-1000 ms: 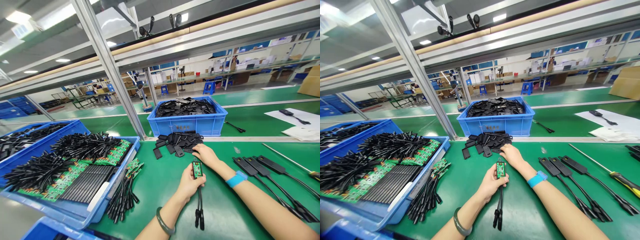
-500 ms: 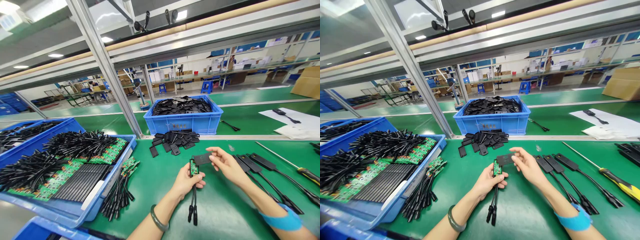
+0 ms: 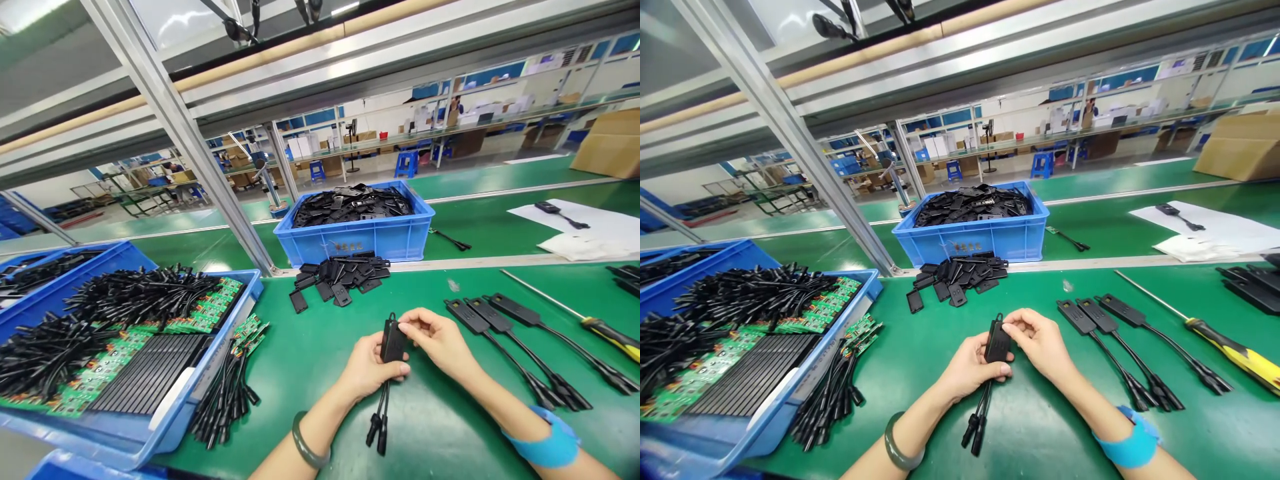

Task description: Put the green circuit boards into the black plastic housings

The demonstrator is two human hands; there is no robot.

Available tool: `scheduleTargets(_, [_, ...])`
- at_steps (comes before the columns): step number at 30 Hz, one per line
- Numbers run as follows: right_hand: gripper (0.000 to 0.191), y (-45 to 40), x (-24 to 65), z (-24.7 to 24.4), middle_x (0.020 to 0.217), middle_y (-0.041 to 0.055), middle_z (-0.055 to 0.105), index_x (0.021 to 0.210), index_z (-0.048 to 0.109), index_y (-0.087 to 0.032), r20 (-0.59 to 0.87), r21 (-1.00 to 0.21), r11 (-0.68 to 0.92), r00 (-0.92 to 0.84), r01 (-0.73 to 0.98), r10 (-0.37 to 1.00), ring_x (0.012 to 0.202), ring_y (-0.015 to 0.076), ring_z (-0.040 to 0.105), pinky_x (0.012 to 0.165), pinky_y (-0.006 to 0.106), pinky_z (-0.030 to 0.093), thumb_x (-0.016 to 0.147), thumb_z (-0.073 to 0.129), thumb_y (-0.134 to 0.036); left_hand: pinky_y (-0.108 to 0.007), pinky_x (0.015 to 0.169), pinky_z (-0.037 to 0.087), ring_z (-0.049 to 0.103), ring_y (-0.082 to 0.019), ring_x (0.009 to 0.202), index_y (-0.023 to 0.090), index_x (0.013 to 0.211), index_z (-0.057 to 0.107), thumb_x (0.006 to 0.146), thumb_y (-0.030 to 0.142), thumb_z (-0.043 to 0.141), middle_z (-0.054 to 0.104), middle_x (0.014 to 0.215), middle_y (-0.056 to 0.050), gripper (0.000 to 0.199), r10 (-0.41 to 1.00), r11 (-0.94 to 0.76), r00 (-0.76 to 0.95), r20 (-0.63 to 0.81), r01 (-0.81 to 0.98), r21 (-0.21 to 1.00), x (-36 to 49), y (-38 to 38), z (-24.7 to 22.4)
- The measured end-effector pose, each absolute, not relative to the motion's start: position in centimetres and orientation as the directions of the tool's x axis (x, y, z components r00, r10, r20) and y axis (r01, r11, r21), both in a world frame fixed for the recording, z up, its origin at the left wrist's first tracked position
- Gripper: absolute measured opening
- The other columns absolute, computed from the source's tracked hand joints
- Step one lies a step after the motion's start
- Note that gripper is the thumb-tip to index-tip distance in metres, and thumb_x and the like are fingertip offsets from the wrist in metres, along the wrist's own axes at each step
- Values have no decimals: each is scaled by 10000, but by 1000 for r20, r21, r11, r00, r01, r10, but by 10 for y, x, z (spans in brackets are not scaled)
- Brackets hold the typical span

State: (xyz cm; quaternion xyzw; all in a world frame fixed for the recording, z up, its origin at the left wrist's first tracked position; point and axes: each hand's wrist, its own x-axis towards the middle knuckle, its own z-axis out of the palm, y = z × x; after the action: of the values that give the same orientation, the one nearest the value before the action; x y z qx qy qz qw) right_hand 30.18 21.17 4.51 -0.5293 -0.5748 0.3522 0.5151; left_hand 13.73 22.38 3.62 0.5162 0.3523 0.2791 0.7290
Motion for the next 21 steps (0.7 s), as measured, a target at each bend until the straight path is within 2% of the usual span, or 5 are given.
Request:
scheduleTargets(7, [404, 211, 302, 46, 786, 22, 594, 941, 575, -170, 3, -1000, 2, 26, 22, 1000, 553, 110, 518, 485, 234, 445, 747, 631, -521, -230, 582, 513, 641, -142, 695, 152, 1107, 578, 649, 300, 740, 642, 892, -77, 507, 781, 231, 595, -189, 5, 973, 138, 222, 40])
scheduleTargets(10, [395, 212, 302, 48, 758, 23, 600, 850, 597, -161, -36, -998, -30, -127, 52, 991, 568, 113, 514, 526, 241, 444, 805, 540, -549, -236, 623, 523, 653, -158, 755, 168, 1159, 553, 684, 300, 708, 649, 882, -71, 516, 775, 198, 609, -168, 19, 980, 137, 222, 39])
scheduleTargets(14, [446, 212, 296, 44, 585, -9, 515, 696, 558, -175, 42, -969, 57, -69, 241, 997, 544, 140, 510, 518, 260, 453, 856, 415, -565, -254, 605, 527, 654, -159, 663, 113, 1054, 562, 666, 356, 726, 660, 787, -82, 487, 781, 281, 583, -225, -7, 960, 141, 220, 37])
scheduleTargets(18, [437, 209, 283, 34, 948, 105, 587, 1095, 562, -147, 233, -815, 168, 49, 555, 971, 860, 242, 585, 755, 377, 502, 858, 424, -487, -236, 688, 511, 643, -139, 756, 144, 1192, 506, 643, 291, 760, 655, 942, -86, 623, 811, 267, 575, -111, -193, 944, 148, 219, 37])
scheduleTargets(21, [506, 207, 283, 31, 1047, 164, 544, 1306, 406, -75, 372, -534, 240, -29, 811, 928, 932, 266, 573, 793, 393, 502, 874, 418, -338, -231, 745, 483, 624, -141, 867, 203, 1388, 303, 640, 211, 749, 623, 1099, -109, 871, 750, 250, 659, -48, -216, 944, 147, 219, 35])
